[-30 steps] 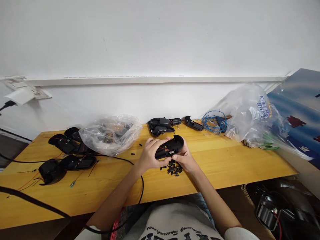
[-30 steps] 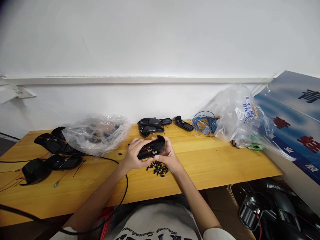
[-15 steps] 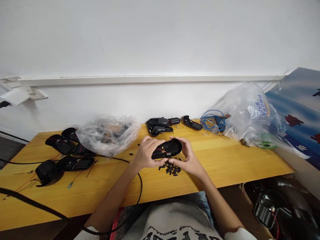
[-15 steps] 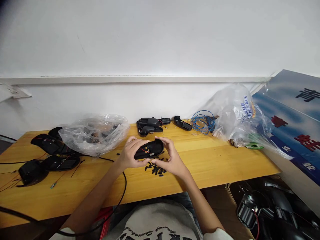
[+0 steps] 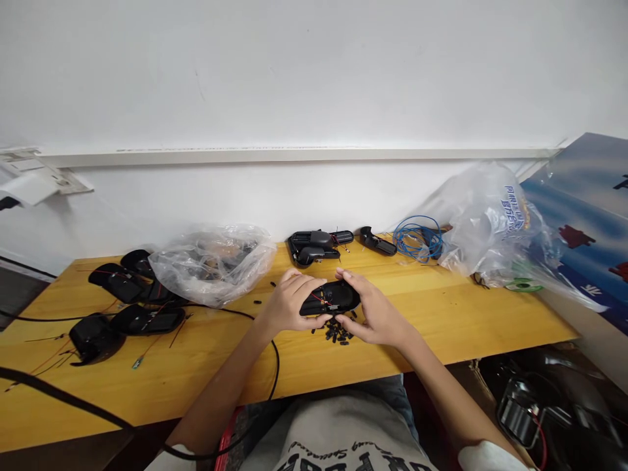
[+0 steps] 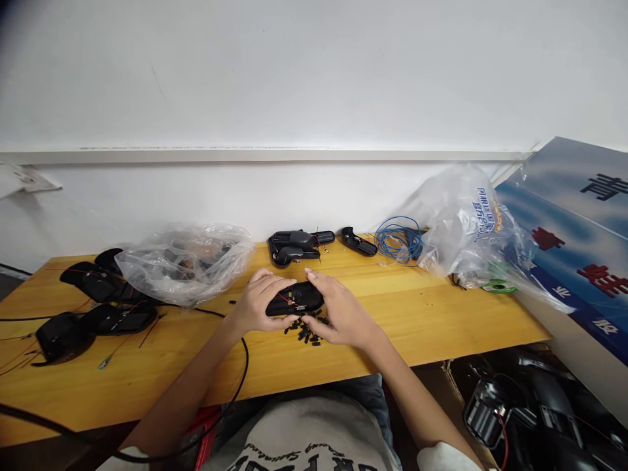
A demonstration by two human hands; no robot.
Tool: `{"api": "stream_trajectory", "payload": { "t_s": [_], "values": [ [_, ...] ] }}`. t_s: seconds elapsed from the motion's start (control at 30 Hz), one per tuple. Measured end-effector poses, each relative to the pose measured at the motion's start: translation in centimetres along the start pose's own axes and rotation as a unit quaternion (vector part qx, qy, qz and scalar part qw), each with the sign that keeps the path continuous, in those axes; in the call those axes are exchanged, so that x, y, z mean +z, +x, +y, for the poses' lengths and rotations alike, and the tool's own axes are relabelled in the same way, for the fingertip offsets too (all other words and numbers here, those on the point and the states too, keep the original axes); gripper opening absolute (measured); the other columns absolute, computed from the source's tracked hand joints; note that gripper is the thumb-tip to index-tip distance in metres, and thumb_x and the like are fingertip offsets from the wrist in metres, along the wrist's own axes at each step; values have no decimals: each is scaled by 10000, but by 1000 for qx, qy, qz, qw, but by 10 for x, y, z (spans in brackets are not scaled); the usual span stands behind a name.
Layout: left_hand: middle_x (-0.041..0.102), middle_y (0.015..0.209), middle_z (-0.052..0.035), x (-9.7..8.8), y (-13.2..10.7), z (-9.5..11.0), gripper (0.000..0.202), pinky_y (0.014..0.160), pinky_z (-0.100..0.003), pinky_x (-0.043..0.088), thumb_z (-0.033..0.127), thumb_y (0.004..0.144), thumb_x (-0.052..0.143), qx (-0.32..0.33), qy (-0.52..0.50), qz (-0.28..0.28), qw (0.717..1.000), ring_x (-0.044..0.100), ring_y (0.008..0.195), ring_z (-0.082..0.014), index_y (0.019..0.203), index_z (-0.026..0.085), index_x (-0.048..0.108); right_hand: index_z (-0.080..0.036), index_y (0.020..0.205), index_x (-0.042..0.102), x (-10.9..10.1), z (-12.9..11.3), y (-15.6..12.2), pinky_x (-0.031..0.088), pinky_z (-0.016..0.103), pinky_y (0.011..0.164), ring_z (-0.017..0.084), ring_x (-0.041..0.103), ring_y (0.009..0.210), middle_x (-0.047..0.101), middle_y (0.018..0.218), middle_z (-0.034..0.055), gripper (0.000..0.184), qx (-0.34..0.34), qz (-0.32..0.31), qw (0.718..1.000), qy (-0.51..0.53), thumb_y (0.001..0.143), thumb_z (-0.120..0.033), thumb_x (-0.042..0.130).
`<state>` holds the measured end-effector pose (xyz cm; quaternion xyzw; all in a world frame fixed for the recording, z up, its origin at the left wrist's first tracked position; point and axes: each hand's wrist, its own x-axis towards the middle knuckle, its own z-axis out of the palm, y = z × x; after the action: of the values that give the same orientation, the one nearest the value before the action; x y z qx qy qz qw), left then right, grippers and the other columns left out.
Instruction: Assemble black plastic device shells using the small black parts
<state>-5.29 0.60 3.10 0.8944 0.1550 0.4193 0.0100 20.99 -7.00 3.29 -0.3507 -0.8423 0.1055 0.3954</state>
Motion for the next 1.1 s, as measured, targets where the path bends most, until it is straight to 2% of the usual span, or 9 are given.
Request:
{"api": "stream_trajectory", "payload": {
  "t_s": [0.17,0.33,0.43,0.57,0.73,0.83,0.93,1.03,1.1],
  "values": [
    [819,1104,-136,1,0,4,608,920,-490,579,478,917,782,-16,-11,-4,1000,797,958,-311,1426,181,630,-308,1765,233,3,2,1,575,651,1165,399,636,1410,614,1539,210,914,-13,14,1000,19,1017,-274,757],
    [813,1090,-118,7,3,19,527,916,-481,592,418,875,758,-82,-117,11,990,783,921,-290,1341,195,656,-325,1631,319,15,0,0,576,611,1111,373,600,1324,558,1396,161,786,-17,69,994,82,977,-287,753],
    [807,1096,-111,10,5,27,463,878,-432,617,377,862,771,-156,-185,21,970,777,944,-279,1283,201,691,-335,1535,318,23,-1,0,559,581,1106,343,573,1306,493,1370,138,645,21,88,990,109,1010,-285,690],
    [815,1073,-95,11,8,29,357,863,-386,634,349,879,769,-256,-241,11,936,789,936,-261,1198,193,737,-335,1472,310,30,3,3,518,573,1145,331,537,1335,462,1360,126,508,84,74,986,122,1068,-332,618],
    [837,1059,-88,10,10,22,333,844,-378,640,392,887,773,-324,-255,-16,911,796,921,-269,1147,184,772,-329,1445,342,35,13,7,518,532,1142,311,557,1283,480,1343,110,433,139,69,973,171,1111,-475,576],
    [841,1131,-98,9,11,16,348,911,-401,648,389,919,775,-310,-230,-34,922,805,980,-278,1203,188,767,-325,1511,339,32,19,9,513,535,1170,318,565,1306,503,1381,119,541,166,50,963,205,1098,-548,608],
    [823,1210,-109,10,12,8,393,966,-417,650,371,948,775,-260,-171,-25,950,801,1064,-285,1304,209,734,-320,1642,255,30,26,15,441,579,1269,336,523,1435,478,1508,154,711,168,45,958,227,1090,-572,626],
    [801,1242,-127,15,12,-2,485,1021,-482,634,366,951,793,-205,-44,8,978,778,1135,-321,1403,230,682,-313,1701,208,38,37,23,320,597,1362,337,408,1580,422,1621,160,793,175,71,949,251,1082,-590,618],
    [791,1246,-142,21,11,-6,526,1046,-538,611,359,948,806,-187,39,27,981,767,1142,-351,1436,231,656,-306,1706,218,48,45,27,334,589,1361,329,399,1593,441,1621,149,791,194,84,937,280,1071,-573,606]
  ]
}}
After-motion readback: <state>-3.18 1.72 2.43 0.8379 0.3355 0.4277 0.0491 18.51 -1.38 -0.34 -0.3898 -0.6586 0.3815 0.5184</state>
